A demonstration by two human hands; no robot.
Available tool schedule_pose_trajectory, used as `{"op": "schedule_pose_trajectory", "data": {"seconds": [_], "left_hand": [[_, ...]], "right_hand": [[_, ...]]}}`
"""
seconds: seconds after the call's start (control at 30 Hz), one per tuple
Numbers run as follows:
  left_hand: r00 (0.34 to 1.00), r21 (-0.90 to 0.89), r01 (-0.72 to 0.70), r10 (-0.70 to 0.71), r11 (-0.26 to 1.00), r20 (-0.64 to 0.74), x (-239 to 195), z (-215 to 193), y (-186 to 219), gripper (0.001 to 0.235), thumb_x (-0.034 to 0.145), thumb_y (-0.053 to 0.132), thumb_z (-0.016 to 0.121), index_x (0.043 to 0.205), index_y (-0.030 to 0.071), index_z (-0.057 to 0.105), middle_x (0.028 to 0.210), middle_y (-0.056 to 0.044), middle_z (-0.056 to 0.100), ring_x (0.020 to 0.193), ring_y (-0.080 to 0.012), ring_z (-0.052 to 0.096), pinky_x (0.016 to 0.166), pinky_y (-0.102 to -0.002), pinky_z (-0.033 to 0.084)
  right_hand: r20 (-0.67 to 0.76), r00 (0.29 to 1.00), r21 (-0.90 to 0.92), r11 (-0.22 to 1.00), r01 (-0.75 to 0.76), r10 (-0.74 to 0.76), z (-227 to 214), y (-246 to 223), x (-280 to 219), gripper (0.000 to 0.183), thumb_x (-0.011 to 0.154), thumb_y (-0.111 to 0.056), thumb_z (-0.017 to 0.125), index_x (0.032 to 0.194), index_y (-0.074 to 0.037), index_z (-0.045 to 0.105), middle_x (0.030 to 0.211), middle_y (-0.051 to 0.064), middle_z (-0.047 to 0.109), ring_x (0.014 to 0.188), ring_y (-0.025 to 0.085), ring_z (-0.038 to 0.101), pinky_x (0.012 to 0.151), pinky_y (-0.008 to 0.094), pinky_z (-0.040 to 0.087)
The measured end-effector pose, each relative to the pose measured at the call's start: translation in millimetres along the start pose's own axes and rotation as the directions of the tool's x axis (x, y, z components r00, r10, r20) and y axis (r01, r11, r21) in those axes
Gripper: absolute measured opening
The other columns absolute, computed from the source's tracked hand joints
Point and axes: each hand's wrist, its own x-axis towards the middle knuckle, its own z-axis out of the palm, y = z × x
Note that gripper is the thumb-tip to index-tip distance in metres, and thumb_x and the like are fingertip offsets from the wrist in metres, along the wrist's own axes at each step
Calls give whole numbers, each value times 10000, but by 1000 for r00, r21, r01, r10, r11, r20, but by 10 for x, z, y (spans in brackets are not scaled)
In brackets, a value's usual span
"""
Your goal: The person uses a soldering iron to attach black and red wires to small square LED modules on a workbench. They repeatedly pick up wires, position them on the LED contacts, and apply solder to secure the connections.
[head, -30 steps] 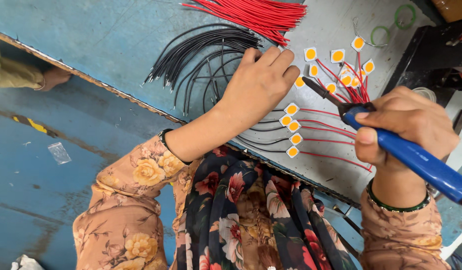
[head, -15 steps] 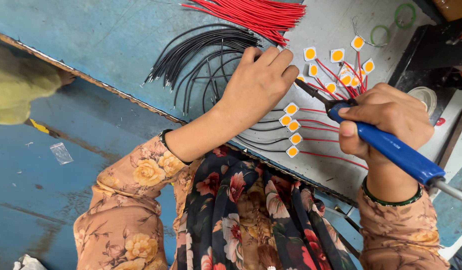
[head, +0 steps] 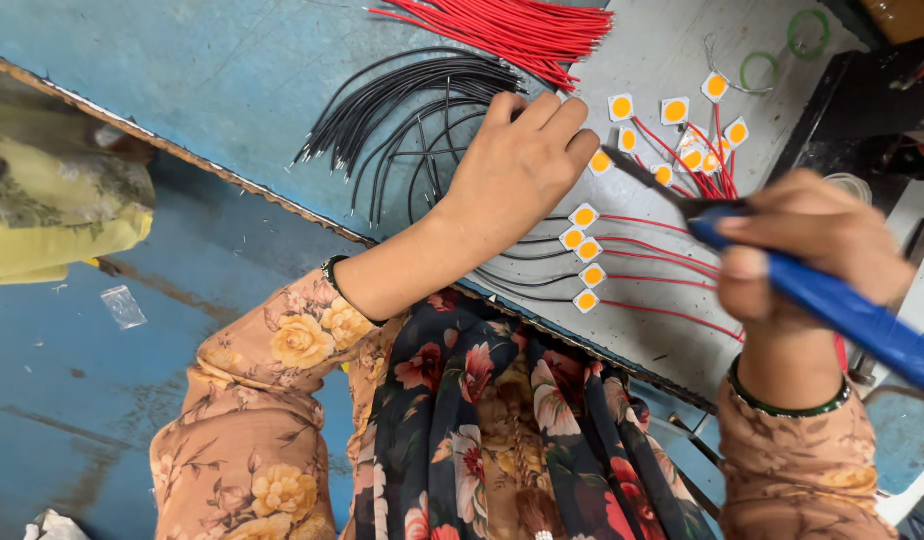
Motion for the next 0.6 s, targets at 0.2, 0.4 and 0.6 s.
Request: {"op": "schedule_pose_trajectory", "data": {"seconds": [0.2, 0.4, 0.6], "left_hand": [[999, -4, -7, 7, 1000, 35, 1, -4, 3, 99, 886, 142, 640, 977, 111, 660, 1015, -30, 561, 1019, -202, 568, 883, -393, 429], [999, -40, -12, 14, 999, 53, 36, -96, 5, 117, 890, 149, 619, 990, 100, 658, 1051, -48, 576, 1064, -221, 579, 920, -404, 432], [988, -42, -28, 34, 999, 149, 49, -167, 9, 192, 893, 136, 607, 1062, 95, 690, 1002, -51, 574, 1020, -237, 588, 923, -420, 437]], "right_hand": [[-369, 921, 24, 992, -125, 125, -379, 262, -813, 348, 1102, -274, 537, 1027, 65, 513, 810, 156, 535, 559, 265, 555, 530, 349, 511], [-599, 783, -284, 870, -403, 167, -1269, 618, -2150, 506, 1201, -327, 389, 1002, 127, 492, 883, 222, 584, 550, 320, 558, 522, 375, 507], [-860, 510, -199, 895, -398, 36, -2262, 682, -3275, 531, 1152, -317, 384, 798, 61, 503, 736, 153, 516, 572, 334, 564, 548, 413, 554]]}}
